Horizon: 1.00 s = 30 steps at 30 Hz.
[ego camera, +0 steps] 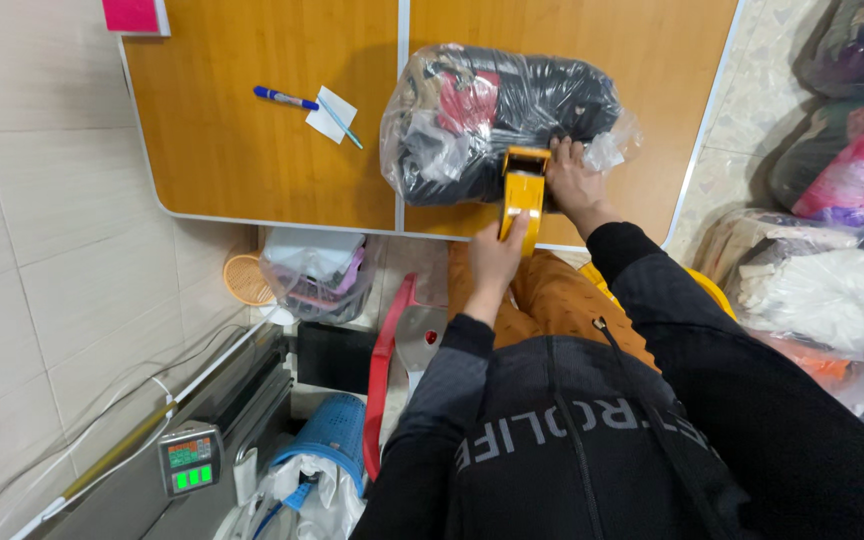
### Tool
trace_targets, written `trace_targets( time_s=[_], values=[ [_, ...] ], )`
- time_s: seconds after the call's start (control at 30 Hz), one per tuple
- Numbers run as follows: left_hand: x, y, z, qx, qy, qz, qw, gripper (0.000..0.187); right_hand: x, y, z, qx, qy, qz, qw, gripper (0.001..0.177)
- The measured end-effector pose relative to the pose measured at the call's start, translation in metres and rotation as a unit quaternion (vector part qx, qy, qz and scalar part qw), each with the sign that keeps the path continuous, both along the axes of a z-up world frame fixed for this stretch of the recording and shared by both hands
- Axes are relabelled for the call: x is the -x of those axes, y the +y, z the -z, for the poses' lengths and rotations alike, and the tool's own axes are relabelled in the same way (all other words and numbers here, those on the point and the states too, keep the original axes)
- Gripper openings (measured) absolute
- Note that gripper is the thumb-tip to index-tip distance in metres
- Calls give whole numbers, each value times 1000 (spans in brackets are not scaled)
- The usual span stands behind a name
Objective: The person places folded clothes into a clear plastic bag on a table, seals the bag, and secures it with tape. They then write on the bag with a marker and move it to a pile of other packed bags on the floor.
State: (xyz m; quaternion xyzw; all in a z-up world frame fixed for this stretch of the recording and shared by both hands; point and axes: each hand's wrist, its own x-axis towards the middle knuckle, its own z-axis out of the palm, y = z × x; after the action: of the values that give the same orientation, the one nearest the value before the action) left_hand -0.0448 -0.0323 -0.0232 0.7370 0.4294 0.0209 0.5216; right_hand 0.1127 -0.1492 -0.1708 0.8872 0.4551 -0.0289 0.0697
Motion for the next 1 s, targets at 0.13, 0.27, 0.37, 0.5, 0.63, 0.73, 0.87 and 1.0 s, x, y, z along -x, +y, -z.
trace_targets(
  time_s=[0.13,0.27,0.37,0.5,0.63,0.73,0.87,1.0],
  values=[
    [48,-5,-9,-13,20,14,1000,51,1,0,-3,-5,-11,-5,1000,49],
    [73,-9,-14,-5,-1,7,1000,46,-2,6,-8,-14,-30,-10,999,49],
    [80,-12,-7,32,33,-9,999,51,1,1,-19,14,-6,-11,1000,50],
    [82,-13,4,-30,46,13,998,55,-1,12,-42,8,62,6,998,54],
    [80,-18,7,-68,60,25,996,57,0,21,-81,-21,111,29,993,55],
    [80,-15,5,-58,52,21,997,58,1,19,-120,-153,149,-12,977,56],
    [78,-11,-2,-9,15,7,1000,58,26,-6,-163,-256,304,39,917,29],
    [80,-8,-10,-9,7,12,1000,57,45,-6,-147,-251,540,311,741,27]
  ],
)
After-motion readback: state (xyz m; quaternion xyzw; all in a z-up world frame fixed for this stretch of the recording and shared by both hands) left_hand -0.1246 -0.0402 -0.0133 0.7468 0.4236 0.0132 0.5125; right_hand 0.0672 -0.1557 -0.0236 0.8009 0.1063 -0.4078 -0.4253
